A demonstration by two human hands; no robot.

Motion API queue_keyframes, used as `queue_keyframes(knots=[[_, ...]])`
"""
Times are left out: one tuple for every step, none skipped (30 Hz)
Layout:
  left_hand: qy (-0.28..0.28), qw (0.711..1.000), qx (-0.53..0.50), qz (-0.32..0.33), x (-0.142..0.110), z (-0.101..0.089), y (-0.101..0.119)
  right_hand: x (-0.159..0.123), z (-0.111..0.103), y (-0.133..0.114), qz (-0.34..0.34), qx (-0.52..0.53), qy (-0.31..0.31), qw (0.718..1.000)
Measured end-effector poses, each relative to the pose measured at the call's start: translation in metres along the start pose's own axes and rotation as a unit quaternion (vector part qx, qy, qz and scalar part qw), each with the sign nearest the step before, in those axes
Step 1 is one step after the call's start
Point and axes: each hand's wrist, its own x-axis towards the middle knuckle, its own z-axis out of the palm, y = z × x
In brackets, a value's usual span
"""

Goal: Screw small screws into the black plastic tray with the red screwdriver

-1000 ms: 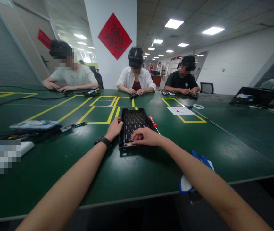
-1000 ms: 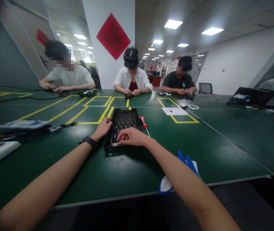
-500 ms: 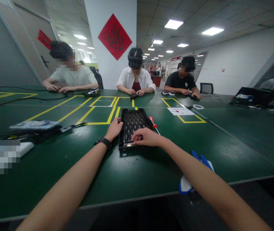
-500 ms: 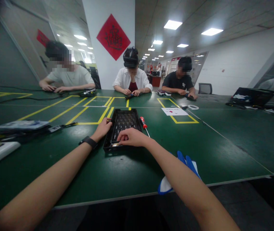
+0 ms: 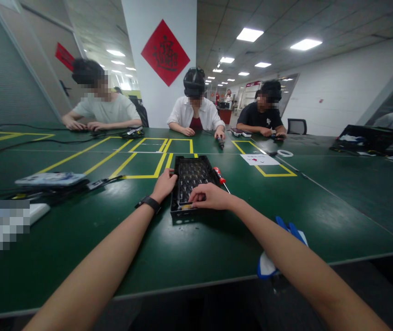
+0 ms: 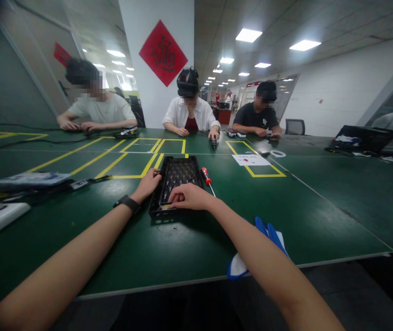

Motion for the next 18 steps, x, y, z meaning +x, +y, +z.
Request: queue_keyframes(knots=[[-0.001,1.0,-0.001,-0.002,-0.0003,-0.0003,0.0006,0.0,0.0,-0.0001,-0.004,0.001,0.0,1.0],[-0.003,1.0,-0.002,-0.003,-0.0006,-0.0006,0.0012,-0.0001,0.0,-0.0003,-0.005,0.004,-0.001,1.0],[-0.003,1.0,-0.002,-0.004,-0.0008,-0.0008,0.0017,-0.0002,0.0002,-0.0004,-0.004,0.006,-0.001,1.0],[-0.003,1.0,-0.002,-0.005,-0.001,-0.001,0.002,-0.0004,0.0003,-0.0005,-0.001,0.007,-0.001,1.0],[-0.003,1.0,-0.002,-0.005,-0.001,-0.0011,0.0022,-0.0005,0.0005,-0.0005,0.002,0.008,-0.001,1.0],[-0.003,1.0,-0.002,-0.005,-0.001,-0.0011,0.0022,-0.0006,0.0007,-0.0005,0.005,0.008,-0.002,1.0],[-0.003,1.0,-0.002,-0.006,-0.001,-0.001,0.002,-0.0006,0.0009,-0.0003,0.006,0.008,-0.002,1.0],[-0.004,1.0,-0.003,-0.007,-0.001,-0.0009,0.0018,-0.0007,0.0012,-0.0001,0.005,0.007,-0.001,1.0],[-0.003,1.0,-0.005,-0.006,-0.001,-0.0008,0.0015,-0.0007,0.0013,0.0001,0.004,0.007,0.0,1.0],[-0.003,1.0,-0.007,-0.005,-0.0011,-0.0007,0.0013,-0.0006,0.0015,0.0002,0.003,0.006,0.001,1.0],[-0.003,1.0,-0.008,-0.004,-0.0012,-0.0007,0.0011,-0.0006,0.0015,0.0003,0.002,0.005,0.002,1.0],[-0.003,1.0,-0.008,-0.002,-0.0014,-0.0006,0.001,-0.0006,0.0015,0.0002,0.001,0.003,0.003,1.0],[-0.003,1.0,-0.008,0.0,-0.0015,-0.0005,0.0009,-0.0006,0.0013,0.0,0.001,0.0,0.003,1.0],[-0.004,1.0,-0.006,0.0,-0.0015,-0.0004,0.0009,-0.0006,0.001,-0.0005,0.001,-0.004,0.001,1.0],[-0.004,1.0,-0.002,0.001,-0.0015,-0.0003,0.0007,-0.0007,0.0005,-0.0011,0.001,-0.01,-0.001,1.0],[-0.003,1.0,0.002,0.0,-0.0012,-0.0002,0.0005,-0.0008,0.0,-0.0019,0.0,-0.017,-0.003,1.0],[-0.001,1.0,0.005,0.001,-0.0009,-0.0001,0.0002,-0.0008,-0.0006,-0.0027,-0.001,-0.024,-0.006,1.0],[0.0,1.0,0.005,0.003,-0.0004,0.0001,-0.0002,-0.0009,-0.0012,-0.0034,-0.002,-0.031,-0.008,0.999]])
